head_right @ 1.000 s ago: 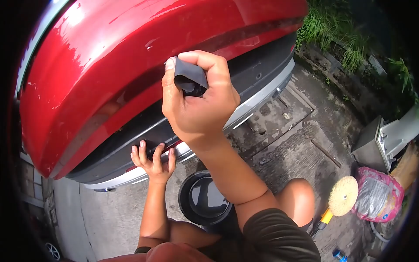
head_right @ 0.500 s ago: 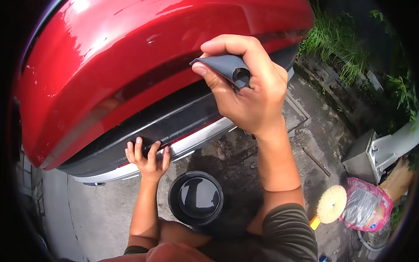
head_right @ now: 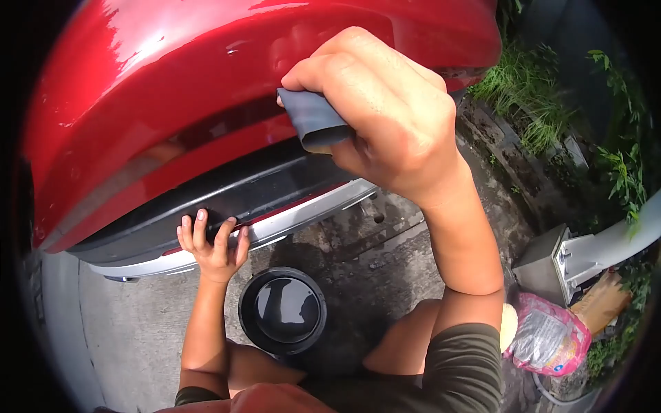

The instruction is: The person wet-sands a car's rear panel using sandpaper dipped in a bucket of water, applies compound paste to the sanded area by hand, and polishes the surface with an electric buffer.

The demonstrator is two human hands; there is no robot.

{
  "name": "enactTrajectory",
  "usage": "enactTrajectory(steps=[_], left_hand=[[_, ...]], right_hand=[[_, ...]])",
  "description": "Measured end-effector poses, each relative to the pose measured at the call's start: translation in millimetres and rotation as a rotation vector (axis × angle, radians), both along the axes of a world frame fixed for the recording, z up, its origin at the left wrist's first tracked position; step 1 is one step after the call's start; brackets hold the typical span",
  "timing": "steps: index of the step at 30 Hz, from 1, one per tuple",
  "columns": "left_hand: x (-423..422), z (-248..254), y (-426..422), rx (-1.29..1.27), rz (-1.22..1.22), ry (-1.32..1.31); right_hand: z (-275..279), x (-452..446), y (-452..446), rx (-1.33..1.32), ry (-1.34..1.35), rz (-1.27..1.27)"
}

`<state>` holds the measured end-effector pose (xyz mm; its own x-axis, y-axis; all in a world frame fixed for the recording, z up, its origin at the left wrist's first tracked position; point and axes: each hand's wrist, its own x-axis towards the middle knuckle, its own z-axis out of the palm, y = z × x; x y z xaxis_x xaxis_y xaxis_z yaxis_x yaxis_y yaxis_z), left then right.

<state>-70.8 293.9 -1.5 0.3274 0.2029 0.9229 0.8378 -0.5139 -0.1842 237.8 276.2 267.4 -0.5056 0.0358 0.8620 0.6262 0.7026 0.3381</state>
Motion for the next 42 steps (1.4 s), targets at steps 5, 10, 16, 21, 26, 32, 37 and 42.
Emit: enactTrajectory(steps=[5, 10, 16, 21, 26, 32, 37, 42], left_hand=[[-1.5, 0.1, -0.7, -0.008, -0.003, 0.002], [1.0, 0.2, 0.4, 0.002, -0.006, 0.004], [0.8, 1.0, 0.7, 0.018, 0.002, 0.005], [-0.8, 2.5, 0.2, 0.009, -0.006, 0.013], [1.9, 1.6, 1.5, 0.020, 0.001, 0.012], [-0.4, 1.8, -0.3, 0.005, 0.000, 0.013], [0.1, 3.0, 0.3, 0.006, 0.000, 0.020], [2.4, 2.1, 0.6, 0.017, 0.011, 0.012]], right_hand=[[7.3, 14.6, -6.8, -0.118, 0.009, -0.057], [19.3, 4.9, -8.9, -0.151, -0.079, -0.054], [29.3, -0.4, -10.3, -0.174, -0.130, -0.036], [32.9, 7.5, -10.7, -0.209, -0.158, -0.040], [35.3, -8.7, -7.2, -0.232, -0.143, 0.035], [33.8, 8.1, -9.5, -0.219, -0.136, -0.028], [30.5, 20.7, -7.5, -0.219, -0.121, -0.024], [36.2, -2.0, -5.1, -0.216, -0.135, 0.062]])
